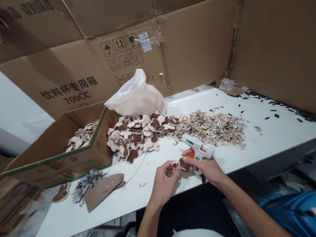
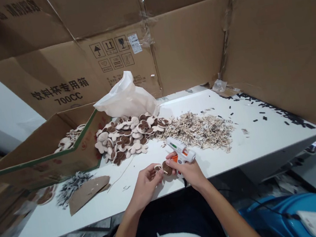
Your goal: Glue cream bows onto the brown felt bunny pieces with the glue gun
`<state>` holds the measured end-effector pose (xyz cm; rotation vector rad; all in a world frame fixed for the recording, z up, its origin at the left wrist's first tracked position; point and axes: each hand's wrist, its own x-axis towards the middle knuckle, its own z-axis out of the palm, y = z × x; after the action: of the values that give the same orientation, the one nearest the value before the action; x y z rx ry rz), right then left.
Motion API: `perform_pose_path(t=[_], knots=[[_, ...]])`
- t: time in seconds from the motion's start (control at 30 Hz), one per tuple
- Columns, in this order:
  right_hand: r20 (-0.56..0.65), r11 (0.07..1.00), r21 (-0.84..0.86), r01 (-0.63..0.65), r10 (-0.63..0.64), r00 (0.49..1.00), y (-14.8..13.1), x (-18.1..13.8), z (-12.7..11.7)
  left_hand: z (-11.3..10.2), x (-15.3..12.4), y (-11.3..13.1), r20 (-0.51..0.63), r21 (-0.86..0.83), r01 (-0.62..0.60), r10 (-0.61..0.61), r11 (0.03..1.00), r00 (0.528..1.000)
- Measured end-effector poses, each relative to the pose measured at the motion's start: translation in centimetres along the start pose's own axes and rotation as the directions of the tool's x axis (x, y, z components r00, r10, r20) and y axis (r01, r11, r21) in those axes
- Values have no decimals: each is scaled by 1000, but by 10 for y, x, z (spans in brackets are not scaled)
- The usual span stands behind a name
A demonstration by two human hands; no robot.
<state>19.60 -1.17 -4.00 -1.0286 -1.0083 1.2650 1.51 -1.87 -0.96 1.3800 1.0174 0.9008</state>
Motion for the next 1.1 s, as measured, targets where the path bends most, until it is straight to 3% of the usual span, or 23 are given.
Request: perform_pose_path(t=[1.1], knots=[[3,1000,19,10,-10,1000,-2,0,-2,3,-2,1,-78,93,-6,14,996,997]])
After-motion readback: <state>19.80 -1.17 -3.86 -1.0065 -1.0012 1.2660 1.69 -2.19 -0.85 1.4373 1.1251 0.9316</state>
